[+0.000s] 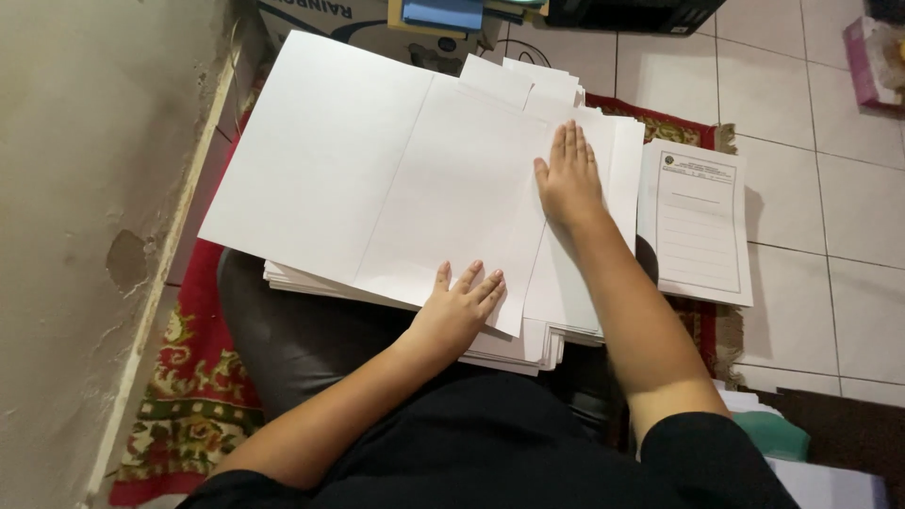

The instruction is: The person sits on the floor and folds large white sheets of paper in half by hand. They smooth the crease with both hands, then place the folded sheet onto a separate stack to the right. This process is repeated for multiple sheets throughout the video.

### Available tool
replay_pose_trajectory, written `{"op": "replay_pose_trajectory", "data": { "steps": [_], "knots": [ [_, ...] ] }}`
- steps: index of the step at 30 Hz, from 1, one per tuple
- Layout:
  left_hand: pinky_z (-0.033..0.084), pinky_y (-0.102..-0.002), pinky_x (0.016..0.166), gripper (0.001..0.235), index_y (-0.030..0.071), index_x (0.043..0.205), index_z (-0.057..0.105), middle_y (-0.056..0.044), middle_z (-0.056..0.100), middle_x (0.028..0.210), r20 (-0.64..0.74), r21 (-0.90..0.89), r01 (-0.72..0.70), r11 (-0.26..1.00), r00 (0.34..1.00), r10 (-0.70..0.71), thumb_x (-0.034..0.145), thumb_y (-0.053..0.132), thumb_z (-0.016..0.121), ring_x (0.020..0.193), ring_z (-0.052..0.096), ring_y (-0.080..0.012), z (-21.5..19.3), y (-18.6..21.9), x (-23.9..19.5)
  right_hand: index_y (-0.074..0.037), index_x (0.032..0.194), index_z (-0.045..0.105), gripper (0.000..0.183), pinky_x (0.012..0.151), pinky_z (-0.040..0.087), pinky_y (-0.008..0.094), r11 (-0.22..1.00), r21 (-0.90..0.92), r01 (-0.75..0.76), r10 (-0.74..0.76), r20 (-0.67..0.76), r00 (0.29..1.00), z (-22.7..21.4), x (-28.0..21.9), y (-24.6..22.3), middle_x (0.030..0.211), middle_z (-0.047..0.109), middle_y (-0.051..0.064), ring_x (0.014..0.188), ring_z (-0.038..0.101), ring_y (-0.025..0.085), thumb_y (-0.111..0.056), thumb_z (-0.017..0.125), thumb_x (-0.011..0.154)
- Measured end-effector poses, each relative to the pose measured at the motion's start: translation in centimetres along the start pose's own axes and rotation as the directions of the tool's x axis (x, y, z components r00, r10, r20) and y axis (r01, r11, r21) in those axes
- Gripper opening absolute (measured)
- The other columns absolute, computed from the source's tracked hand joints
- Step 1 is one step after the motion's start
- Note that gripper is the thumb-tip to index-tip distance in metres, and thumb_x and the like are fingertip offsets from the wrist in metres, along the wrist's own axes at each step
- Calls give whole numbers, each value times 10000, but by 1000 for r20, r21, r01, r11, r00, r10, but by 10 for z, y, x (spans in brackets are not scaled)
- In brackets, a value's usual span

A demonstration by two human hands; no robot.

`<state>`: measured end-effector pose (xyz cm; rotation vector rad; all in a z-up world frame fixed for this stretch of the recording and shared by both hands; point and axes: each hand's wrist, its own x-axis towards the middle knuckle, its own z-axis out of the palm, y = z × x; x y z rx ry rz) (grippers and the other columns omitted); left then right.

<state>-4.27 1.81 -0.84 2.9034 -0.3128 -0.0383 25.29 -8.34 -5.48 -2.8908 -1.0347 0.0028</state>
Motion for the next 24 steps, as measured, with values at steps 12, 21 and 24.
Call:
{"op": "replay_pose_trajectory", "data": {
  "steps": [12, 21, 24],
  "knots": [
    [284, -744, 1081, 647, 95, 1459, 533, -110, 528, 1515, -55, 13, 1, 1000, 999, -1, 833, 38, 686, 1432, 428, -378, 10, -2, -2, 97, 1564, 273, 704, 1231, 168, 525, 983, 26, 180, -178, -71, 981, -1, -183, -70, 1634, 245, 324, 1529, 226, 433, -357, 410, 1043],
    [296, -729, 1088, 619, 88, 1435, 556, -124, 566, 1474, -72, -22, -11, 1000, 997, 10, 832, 29, 682, 1418, 453, -364, 16, -2, 0, 112, 1566, 264, 758, 1236, 153, 538, 998, 40, 38, -35, -66, 997, -22, -35, -33, 1626, 230, 339, 1531, 209, 444, -446, 414, 1075],
    [298, -710, 1098, 604, 94, 1431, 564, -116, 573, 1471, -71, -47, -10, 999, 997, 6, 840, 41, 677, 1422, 453, -350, 8, -1, 2, 114, 1570, 249, 780, 1258, 91, 509, 999, 25, -30, 32, -52, 998, 21, 33, 4, 1645, 184, 330, 1554, 140, 419, -479, 366, 1077]
  ]
}}
